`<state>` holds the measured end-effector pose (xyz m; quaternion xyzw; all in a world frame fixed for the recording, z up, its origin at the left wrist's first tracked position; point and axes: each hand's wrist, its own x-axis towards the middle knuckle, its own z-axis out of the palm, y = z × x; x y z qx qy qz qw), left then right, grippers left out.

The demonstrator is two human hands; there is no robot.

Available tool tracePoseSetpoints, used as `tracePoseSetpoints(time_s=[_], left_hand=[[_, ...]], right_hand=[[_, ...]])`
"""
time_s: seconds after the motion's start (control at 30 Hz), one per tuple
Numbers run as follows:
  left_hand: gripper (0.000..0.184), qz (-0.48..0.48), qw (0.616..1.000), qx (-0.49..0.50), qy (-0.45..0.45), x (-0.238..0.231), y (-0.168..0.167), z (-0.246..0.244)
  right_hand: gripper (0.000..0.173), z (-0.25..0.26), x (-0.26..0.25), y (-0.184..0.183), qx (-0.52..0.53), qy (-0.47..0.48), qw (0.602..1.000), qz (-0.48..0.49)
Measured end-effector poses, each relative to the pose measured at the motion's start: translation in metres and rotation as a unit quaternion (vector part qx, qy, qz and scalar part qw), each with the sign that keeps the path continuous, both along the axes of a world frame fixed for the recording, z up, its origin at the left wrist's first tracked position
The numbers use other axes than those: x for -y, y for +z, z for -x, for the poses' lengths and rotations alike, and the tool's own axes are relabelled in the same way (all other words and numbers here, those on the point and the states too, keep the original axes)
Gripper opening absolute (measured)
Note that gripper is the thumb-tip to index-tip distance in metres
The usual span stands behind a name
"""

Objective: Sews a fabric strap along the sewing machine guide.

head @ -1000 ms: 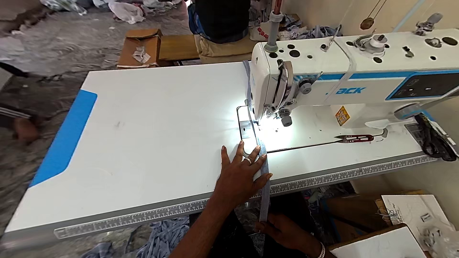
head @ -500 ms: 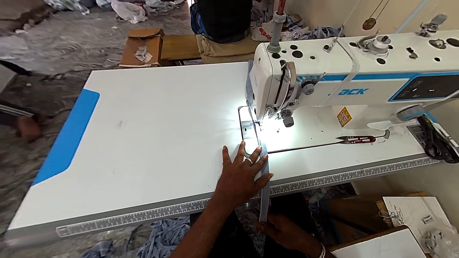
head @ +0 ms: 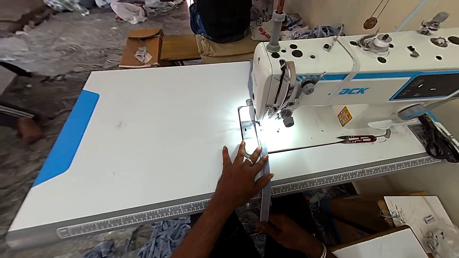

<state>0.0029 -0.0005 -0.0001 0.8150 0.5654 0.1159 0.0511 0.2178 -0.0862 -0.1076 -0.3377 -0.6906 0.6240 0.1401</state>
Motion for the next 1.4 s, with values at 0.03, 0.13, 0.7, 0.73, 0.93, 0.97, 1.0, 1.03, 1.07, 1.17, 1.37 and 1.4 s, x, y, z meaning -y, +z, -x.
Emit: tracePoseSetpoints(time_s=[0.03,0.13,0.7,0.73,0.93,0.97,1.0,1.03,1.07,1.17,1.37,1.4], left_hand=[[0.063,0.000,1.000,0.000,0.000,0.000,0.000,0.000],[0.063,0.004,1.000,-0.002,0.002,0.000,0.000,0.000],[0.063,0.000,1.000,0.004,0.008,0.000,0.000,0.000],[0.063,0.001,1.000,0.009,0.009,0.000,0.000,-0.001],[0.061,0.018,1.000,0.010,0.019,0.001,0.002,-0.001],[0.061,0.026,0.999,0.009,0.018,0.001,0.002,-0.001],[0.061,0.030,0.999,0.008,0.016,0.001,0.002,-0.001],[0.061,0.030,0.999,0.008,0.015,0.001,0.002,-0.001],[0.061,0.030,0.999,0.008,0.014,0.001,0.003,-0.001],[0.061,0.027,1.000,0.011,0.010,0.001,0.002,0.001],[0.062,0.025,1.000,0.004,0.008,0.001,0.003,0.000],[0.062,0.023,1.000,0.004,0.010,0.001,0.002,-0.001]], right_hand=[[0.038,0.000,0.000,0.000,0.001,0.002,1.000,-0.003],[0.038,0.000,0.000,-0.002,0.000,0.005,1.000,-0.010],[0.039,-0.001,-0.002,-0.003,0.009,0.006,1.000,-0.011],[0.039,-0.002,-0.002,-0.002,0.010,0.004,1.000,-0.017],[0.034,-0.006,0.000,-0.005,0.034,0.000,0.998,-0.056],[0.033,-0.006,0.000,-0.006,0.035,0.000,0.998,-0.058],[0.032,-0.006,-0.001,-0.007,0.036,0.002,0.998,-0.056],[0.032,-0.006,-0.001,-0.008,0.036,0.005,0.998,-0.056],[0.032,-0.005,-0.002,-0.010,0.037,0.010,0.998,-0.058],[0.032,-0.003,-0.002,-0.009,0.038,0.015,0.998,-0.048],[0.033,-0.004,0.000,-0.003,0.042,0.008,0.999,-0.028],[0.034,-0.004,-0.001,-0.003,0.044,0.007,0.999,-0.024]])
